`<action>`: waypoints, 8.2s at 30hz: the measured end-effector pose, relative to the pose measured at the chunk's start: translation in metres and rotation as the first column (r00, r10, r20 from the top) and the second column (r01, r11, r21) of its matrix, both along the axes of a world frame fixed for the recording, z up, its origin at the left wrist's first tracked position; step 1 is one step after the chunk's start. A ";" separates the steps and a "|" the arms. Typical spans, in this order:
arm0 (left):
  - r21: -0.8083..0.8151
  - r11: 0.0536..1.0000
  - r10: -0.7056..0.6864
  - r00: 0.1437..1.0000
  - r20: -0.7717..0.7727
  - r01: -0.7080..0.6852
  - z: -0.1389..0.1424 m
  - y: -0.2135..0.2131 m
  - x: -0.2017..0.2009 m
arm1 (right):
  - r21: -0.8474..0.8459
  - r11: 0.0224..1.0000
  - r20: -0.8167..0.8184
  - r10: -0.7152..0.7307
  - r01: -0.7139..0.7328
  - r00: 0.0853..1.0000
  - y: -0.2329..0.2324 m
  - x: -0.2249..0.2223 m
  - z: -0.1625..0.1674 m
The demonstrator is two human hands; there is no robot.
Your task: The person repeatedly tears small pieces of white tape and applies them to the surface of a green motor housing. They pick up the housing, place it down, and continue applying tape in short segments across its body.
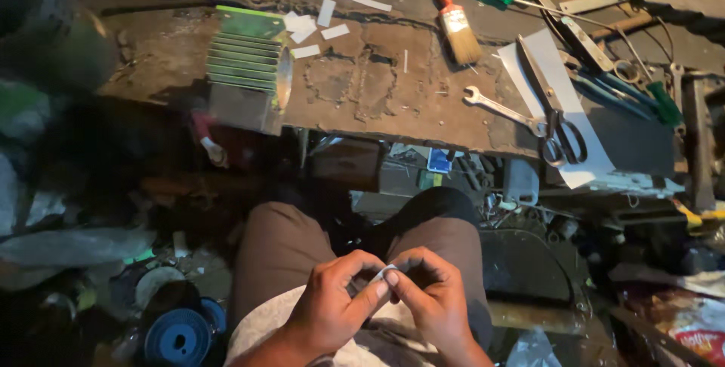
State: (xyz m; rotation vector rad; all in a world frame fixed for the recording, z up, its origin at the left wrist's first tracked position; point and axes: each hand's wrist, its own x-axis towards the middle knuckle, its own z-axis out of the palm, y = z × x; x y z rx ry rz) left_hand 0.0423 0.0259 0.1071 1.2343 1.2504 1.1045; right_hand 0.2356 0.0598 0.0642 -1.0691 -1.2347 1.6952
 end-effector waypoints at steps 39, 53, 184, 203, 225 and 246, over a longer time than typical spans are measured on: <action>0.424 0.905 0.104 0.951 -0.292 0.031 0.001 -0.035 -0.029 | 0.264 0.945 0.146 0.158 -0.192 0.977 -0.019 -0.012 0.009; 0.505 0.851 0.000 0.963 -0.269 0.141 -0.002 -0.039 -0.028 | 0.508 0.829 0.182 0.165 -0.236 0.969 -0.022 0.000 0.024; 0.492 0.817 0.463 0.167 -0.870 0.301 -0.095 0.235 0.104 | 0.556 0.622 0.831 -0.432 -0.551 0.351 0.284 0.069 0.012; 0.436 0.853 0.362 0.276 -0.890 0.287 -0.099 0.229 0.101 | 0.569 0.594 0.819 -0.469 -0.568 0.330 0.276 0.067 0.008; 0.471 0.827 0.398 0.270 -0.876 0.308 -0.079 0.234 0.106 | 0.613 0.584 0.783 -0.540 -0.532 0.309 0.275 0.074 0.000; 0.418 0.893 0.269 0.546 -0.793 0.168 -0.066 0.296 0.125 | 0.769 0.623 0.372 -0.615 0.140 0.695 0.193 0.072 0.023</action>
